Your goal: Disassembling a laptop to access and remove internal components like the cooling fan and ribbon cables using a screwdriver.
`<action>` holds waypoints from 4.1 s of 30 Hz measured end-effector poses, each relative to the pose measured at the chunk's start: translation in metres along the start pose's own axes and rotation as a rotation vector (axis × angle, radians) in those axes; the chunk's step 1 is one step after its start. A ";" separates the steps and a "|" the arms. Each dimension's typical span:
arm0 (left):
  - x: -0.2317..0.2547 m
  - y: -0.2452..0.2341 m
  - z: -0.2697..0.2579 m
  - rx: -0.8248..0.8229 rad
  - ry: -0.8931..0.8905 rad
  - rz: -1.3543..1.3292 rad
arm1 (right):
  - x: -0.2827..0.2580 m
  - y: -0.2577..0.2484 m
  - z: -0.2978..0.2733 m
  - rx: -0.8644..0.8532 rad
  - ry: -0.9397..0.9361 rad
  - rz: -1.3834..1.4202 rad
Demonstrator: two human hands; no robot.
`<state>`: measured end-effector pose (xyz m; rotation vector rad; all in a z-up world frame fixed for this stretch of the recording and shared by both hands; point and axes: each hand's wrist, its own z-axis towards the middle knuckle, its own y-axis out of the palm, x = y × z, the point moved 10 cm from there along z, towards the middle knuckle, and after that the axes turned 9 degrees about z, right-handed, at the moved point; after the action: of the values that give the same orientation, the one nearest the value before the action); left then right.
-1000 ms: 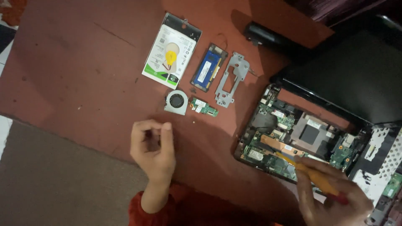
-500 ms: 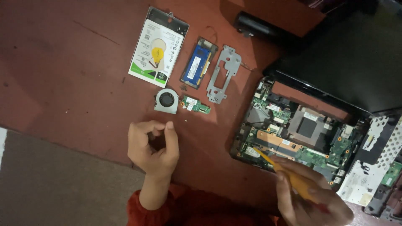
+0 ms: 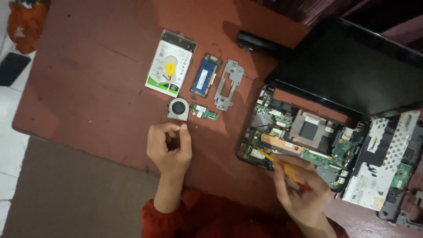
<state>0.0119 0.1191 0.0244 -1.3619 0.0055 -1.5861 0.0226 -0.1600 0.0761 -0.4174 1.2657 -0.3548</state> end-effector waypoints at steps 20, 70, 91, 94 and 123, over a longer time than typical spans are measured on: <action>0.114 0.051 0.003 -0.327 0.642 -0.139 | -0.005 -0.010 -0.017 0.359 -0.140 -0.336; 0.159 0.108 -0.018 -1.171 0.754 -0.825 | -0.049 -0.010 0.046 -0.311 -0.086 -0.129; 0.144 0.124 -0.031 -1.323 0.562 -0.791 | -0.025 0.003 0.043 -0.444 -0.148 0.248; 0.147 0.122 -0.030 -1.296 0.553 -0.909 | -0.025 0.002 0.047 -0.445 -0.084 0.285; 0.149 0.119 -0.034 -1.282 0.586 -0.742 | -0.042 0.005 0.038 -0.386 -0.151 0.166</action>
<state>0.0856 -0.0578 0.0542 -1.8379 1.1634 -2.7792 0.0488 -0.1321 0.1181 -0.6492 1.2109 0.0655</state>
